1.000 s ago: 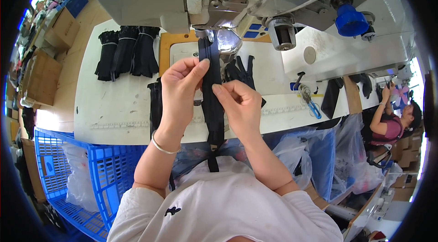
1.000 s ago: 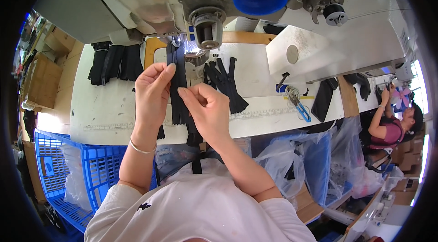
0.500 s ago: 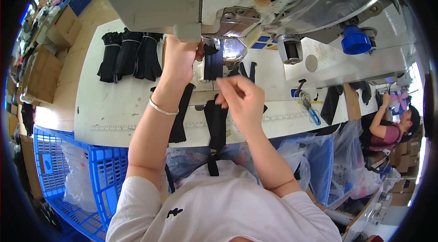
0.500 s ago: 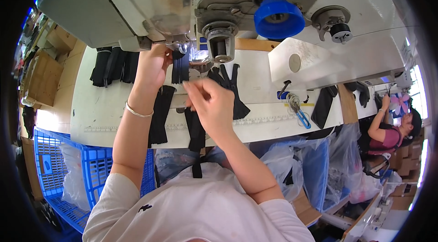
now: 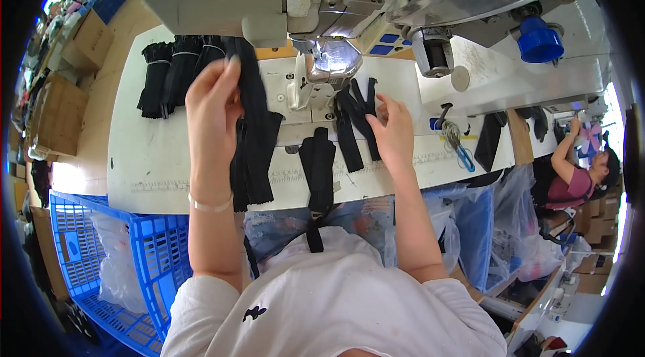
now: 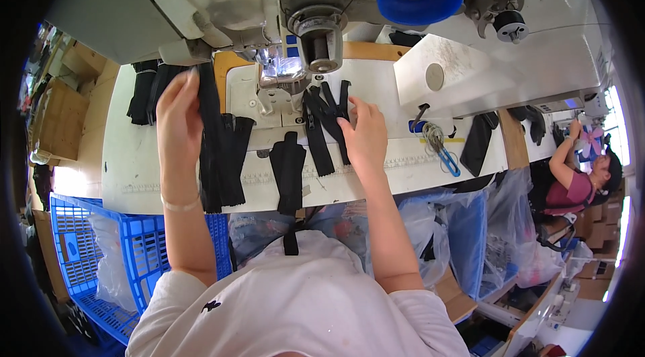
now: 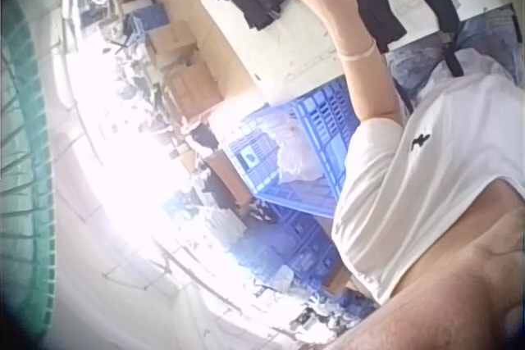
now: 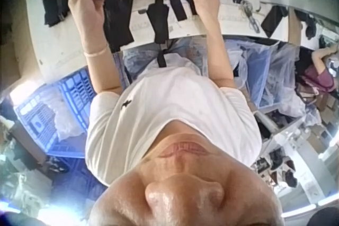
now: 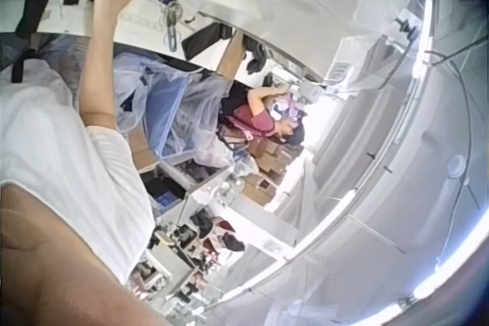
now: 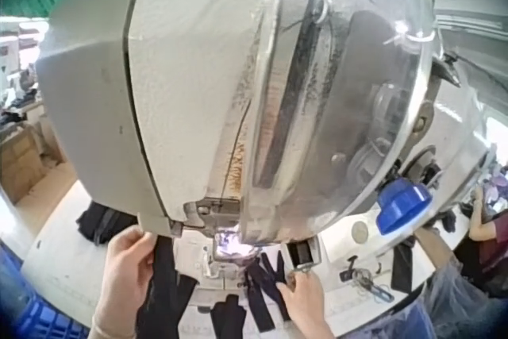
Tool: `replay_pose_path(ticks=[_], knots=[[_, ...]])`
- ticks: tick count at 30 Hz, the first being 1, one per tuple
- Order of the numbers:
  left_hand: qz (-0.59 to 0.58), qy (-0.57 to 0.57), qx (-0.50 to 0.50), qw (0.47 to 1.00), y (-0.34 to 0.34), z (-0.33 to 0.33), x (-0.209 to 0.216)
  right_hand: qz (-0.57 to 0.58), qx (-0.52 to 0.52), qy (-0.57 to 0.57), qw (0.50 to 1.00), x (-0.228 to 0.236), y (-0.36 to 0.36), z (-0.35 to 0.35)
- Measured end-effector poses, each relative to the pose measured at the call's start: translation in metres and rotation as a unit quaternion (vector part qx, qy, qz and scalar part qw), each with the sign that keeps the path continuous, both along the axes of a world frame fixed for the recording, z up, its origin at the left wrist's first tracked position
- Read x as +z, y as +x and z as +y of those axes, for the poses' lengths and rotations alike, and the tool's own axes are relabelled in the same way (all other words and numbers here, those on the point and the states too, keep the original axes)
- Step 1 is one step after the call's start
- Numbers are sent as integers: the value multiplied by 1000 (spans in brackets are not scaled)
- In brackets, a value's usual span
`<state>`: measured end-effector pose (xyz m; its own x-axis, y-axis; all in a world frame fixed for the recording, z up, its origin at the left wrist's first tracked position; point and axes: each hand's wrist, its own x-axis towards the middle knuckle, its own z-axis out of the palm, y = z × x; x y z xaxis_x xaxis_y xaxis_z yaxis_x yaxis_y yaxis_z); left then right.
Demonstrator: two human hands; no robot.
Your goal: The recorder is using an industrial sewing machine to attach zippers to black fabric components, likely for shoe manufacturing.
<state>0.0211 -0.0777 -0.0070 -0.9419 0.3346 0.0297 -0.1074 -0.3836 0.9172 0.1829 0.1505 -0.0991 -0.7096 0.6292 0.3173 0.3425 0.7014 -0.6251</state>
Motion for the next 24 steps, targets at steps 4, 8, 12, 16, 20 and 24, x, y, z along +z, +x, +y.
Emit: replay_pose_path(ticks=[4, 8, 12, 16, 20, 24], knots=[[2, -179, 38, 983, 39, -49, -64, -12, -15, -33, 999, 2, -7, -5], [234, -538, 104, 803, 54, -54, -82, 93, -57, 98, 989, 23, 1, -7], [261, -546, 141, 783, 67, -34, -63, 148, -81, 77, 983, 36, 12, -6], [453, -387, -1, 803, 108, 13, -27, 117, -30, 27, 992, 32, 20, 5], [561, -302, -201, 744, 126, 80, -62, 90, -5, -103, 991, 43, 19, 5], [576, -309, -146, 743, 115, 120, -92, 150, 36, -185, 971, 66, 34, 0]])
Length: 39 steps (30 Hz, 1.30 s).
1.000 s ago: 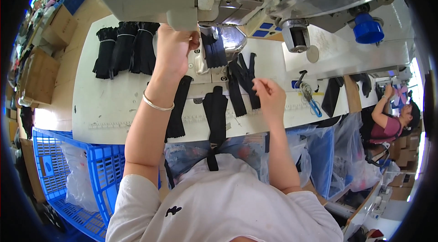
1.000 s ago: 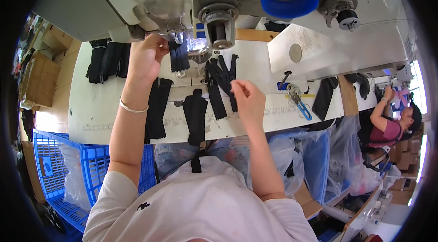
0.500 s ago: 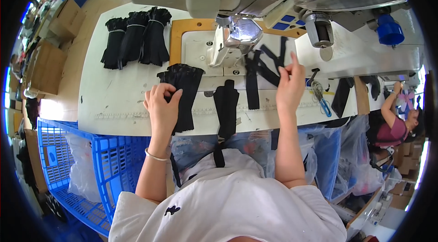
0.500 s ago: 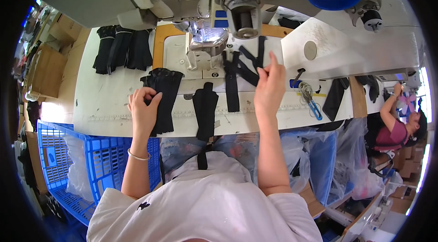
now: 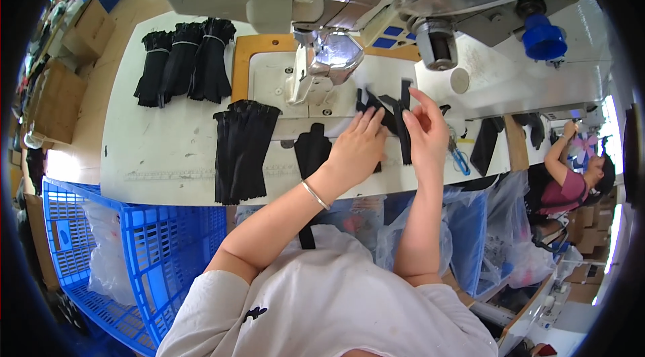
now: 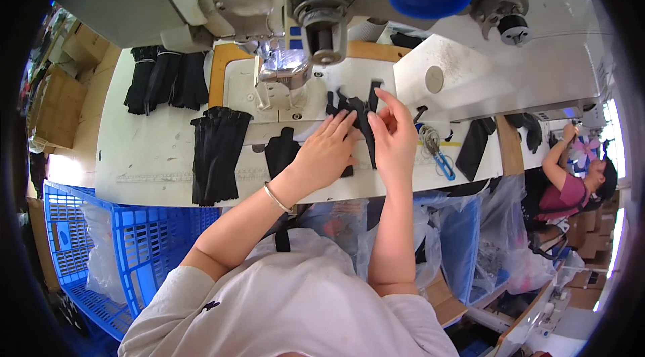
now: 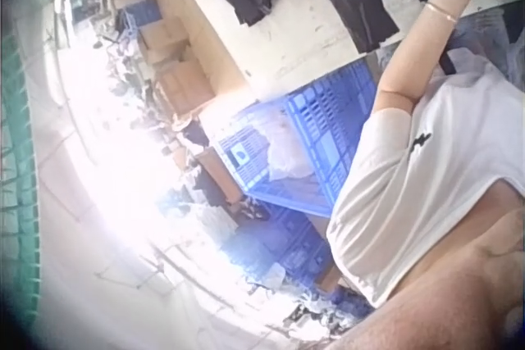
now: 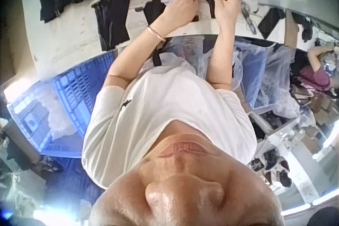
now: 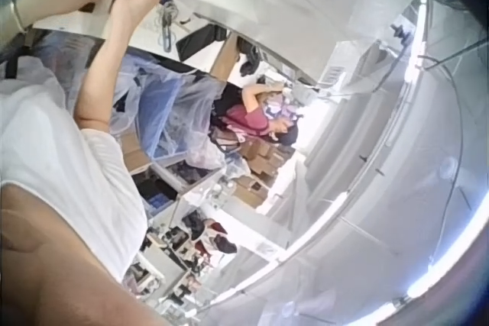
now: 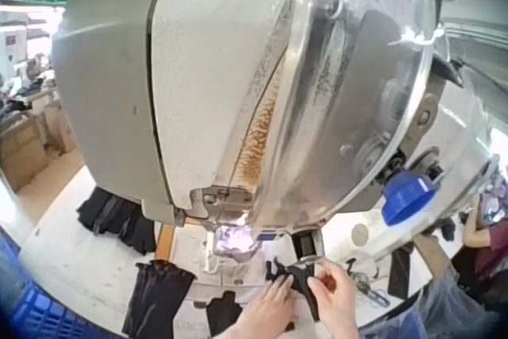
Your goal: The recorder is using an industrial sewing machine to attach zippers to black fabric components, likely for shoe manufacturing.
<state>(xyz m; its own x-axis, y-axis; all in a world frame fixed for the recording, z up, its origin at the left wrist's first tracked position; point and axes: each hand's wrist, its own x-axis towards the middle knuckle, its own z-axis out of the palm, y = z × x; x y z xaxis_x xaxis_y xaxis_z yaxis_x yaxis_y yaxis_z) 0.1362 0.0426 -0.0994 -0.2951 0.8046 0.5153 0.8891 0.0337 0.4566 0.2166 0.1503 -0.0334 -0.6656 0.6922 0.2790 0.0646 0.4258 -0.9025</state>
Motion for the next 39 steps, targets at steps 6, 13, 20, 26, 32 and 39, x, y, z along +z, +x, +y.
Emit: replay_pose_path(ticks=[6, 13, 20, 26, 32, 39], knots=[[62, -61, 62, 994, -3, -15, 25, 177, -15, 16, 984, 21, 29, -26], [-528, -16, 35, 848, 17, -86, 55, -17, 106, -105, 989, -20, 46, -73], [-564, 177, 127, 796, 5, -126, 43, -125, 194, 23, 973, -13, 47, -91], [-455, -16, 87, 886, -2, -104, 52, -148, 188, -233, 943, -24, 47, -85], [-39, -62, 204, 976, -40, -85, 30, -25, 104, -163, 981, -23, 30, -84], [-55, -94, 194, 975, -39, -86, 10, 23, 95, -144, 985, -31, 28, -83]])
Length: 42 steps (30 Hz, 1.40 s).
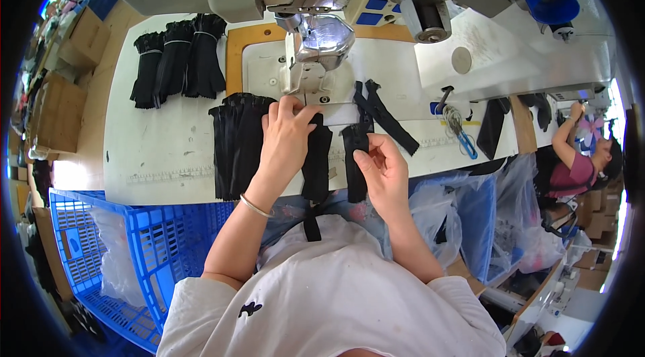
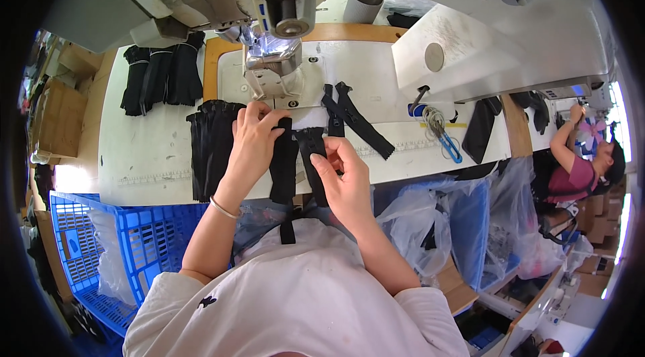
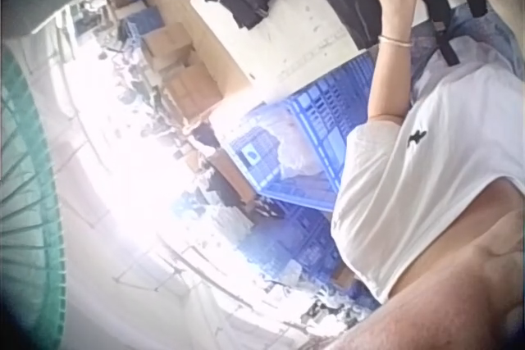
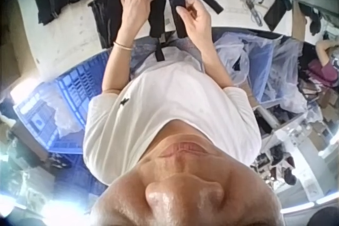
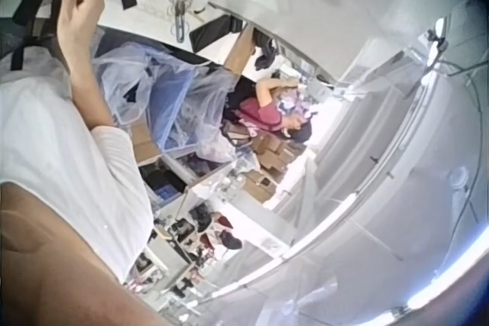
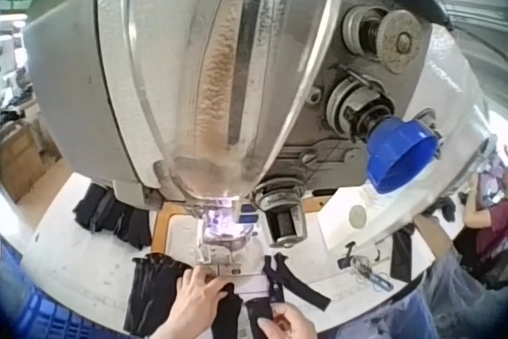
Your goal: The recorder is using an industrial sewing machine to attach zippers to black fabric components, likely for shoe manufacturing.
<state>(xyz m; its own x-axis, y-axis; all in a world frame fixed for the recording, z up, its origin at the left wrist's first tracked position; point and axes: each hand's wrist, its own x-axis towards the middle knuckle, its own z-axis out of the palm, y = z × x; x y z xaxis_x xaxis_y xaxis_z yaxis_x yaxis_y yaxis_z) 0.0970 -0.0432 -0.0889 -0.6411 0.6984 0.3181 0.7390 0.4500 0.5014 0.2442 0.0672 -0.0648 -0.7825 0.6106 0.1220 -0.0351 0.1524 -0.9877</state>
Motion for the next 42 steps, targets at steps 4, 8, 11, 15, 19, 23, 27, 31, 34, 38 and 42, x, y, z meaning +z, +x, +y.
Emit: replay_pose_path(ticks=[4, 8, 11, 15, 19, 23, 27, 31, 34, 38, 42], knots=[[32, -8, 23, 999, 3, 3, -6, -20, -22, 38, 999, -7, 2, 2], [5, 5, 25, 1000, -2, 7, -5, -41, -5, 77, 996, -10, 3, 3], [-27, 17, 26, 999, -3, 7, -5, -58, -3, 81, 995, -8, 4, 0], [-20, 60, 30, 998, -2, 9, -7, -75, 2, 80, 994, -9, 4, -2], [-189, 178, 72, 963, -1, 6, 9, -82, -3, 97, 992, -9, 4, -1], [-412, 300, 37, 860, 7, -9, 54, 32, 24, 53, 998, 7, -4, -8], [-516, 333, -21, 789, 12, -22, 58, 20, 42, -14, 999, 14, -16, -12], [-528, 355, -23, 771, 21, -34, 64, -18, 32, -55, 998, 26, -20, -17], [-488, 330, -30, 808, 26, -34, 67, -1, 37, -48, 998, 20, -22, -17], [-499, 355, -29, 790, 26, -34, 68, -19, 42, -47, 998, 26, -22, -18], [-524, 388, -28, 758, 24, -36, 66, 10, 38, -83, 996, 35, -27, -23]])
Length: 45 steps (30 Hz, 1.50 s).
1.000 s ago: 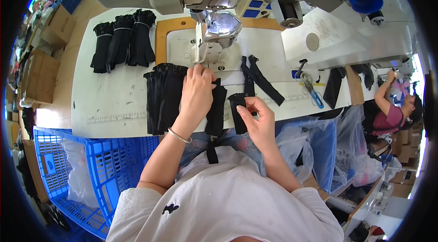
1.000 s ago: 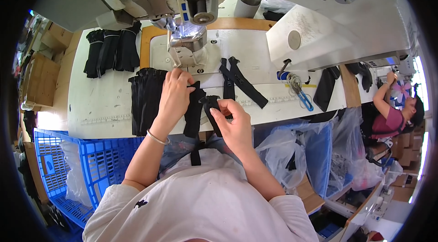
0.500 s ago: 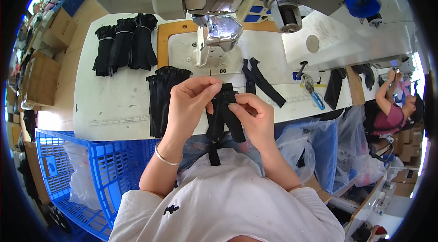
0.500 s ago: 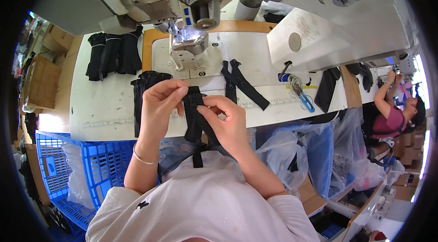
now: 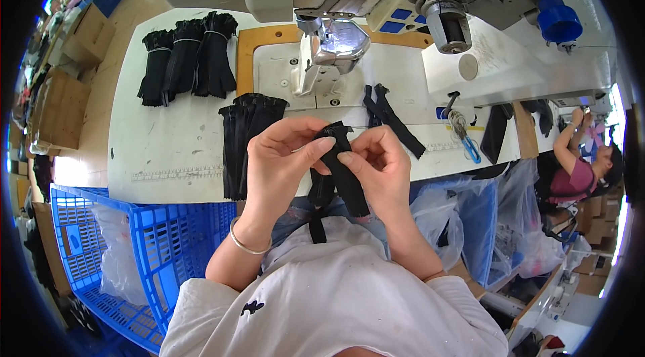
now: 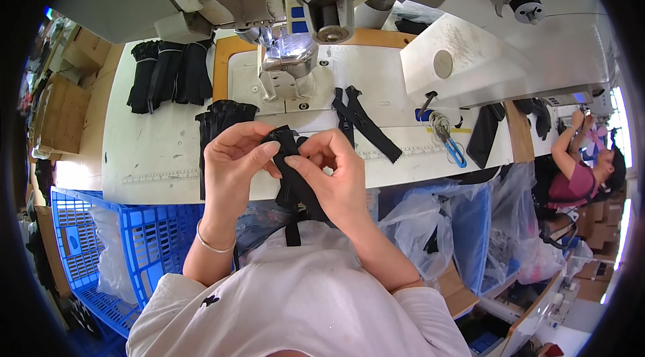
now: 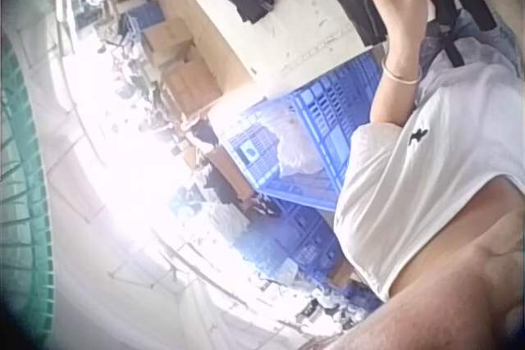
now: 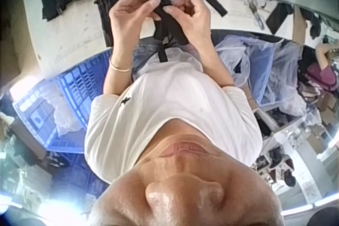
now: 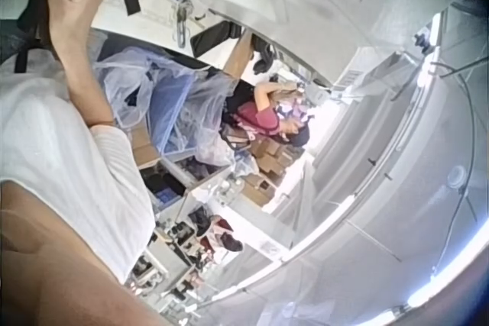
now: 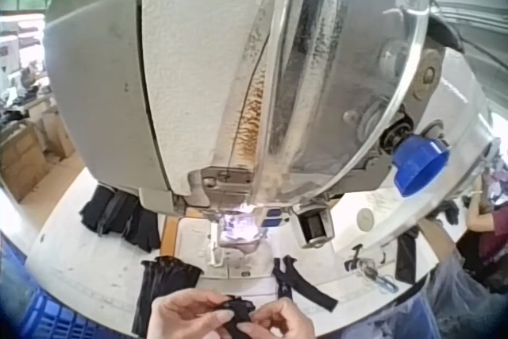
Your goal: The recorder is using an industrial sewing machine to attach zippers to black fabric components, likely for shoe manufacturing.
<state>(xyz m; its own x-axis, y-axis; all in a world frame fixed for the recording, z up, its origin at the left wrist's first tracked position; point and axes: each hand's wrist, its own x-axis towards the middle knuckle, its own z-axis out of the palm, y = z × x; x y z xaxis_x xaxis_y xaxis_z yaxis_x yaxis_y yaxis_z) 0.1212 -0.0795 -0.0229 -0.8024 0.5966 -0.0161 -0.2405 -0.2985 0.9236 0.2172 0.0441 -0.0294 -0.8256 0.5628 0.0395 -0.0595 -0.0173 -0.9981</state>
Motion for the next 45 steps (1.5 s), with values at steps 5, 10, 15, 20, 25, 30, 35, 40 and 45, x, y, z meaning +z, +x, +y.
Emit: replay_pose_path(ticks=[5, 10, 15, 20, 25, 30, 35, 40, 45], knots=[[-3, 13, 12, 1000, -1, 4, 8, -30, 46, -22, 998, -6, 2, 8], [7, -2, 37, 999, -15, 11, 18, -9, 35, 45, 998, 6, -16, 9], [6, 12, 44, 999, -44, 25, 25, 35, 11, 80, 996, 22, -43, 14], [-1, 27, 52, 998, -62, 38, 29, 54, -10, 76, 996, 30, -64, 21], [-37, 46, 53, 997, -71, 46, 30, 61, -16, 40, 997, 24, -78, 26], [-46, 56, 58, 996, -74, 48, 26, 60, -42, 56, 996, 26, -80, 24], [-50, 66, 61, 995, -72, 47, 25, 57, -53, 122, 989, 30, -77, 21], [-10, 34, 97, 995, -58, 47, 28, 71, -60, 152, 984, 30, -75, 20], [74, 4, 147, 986, -26, 35, 4, 46, -25, 119, 992, 13, -58, 13]])
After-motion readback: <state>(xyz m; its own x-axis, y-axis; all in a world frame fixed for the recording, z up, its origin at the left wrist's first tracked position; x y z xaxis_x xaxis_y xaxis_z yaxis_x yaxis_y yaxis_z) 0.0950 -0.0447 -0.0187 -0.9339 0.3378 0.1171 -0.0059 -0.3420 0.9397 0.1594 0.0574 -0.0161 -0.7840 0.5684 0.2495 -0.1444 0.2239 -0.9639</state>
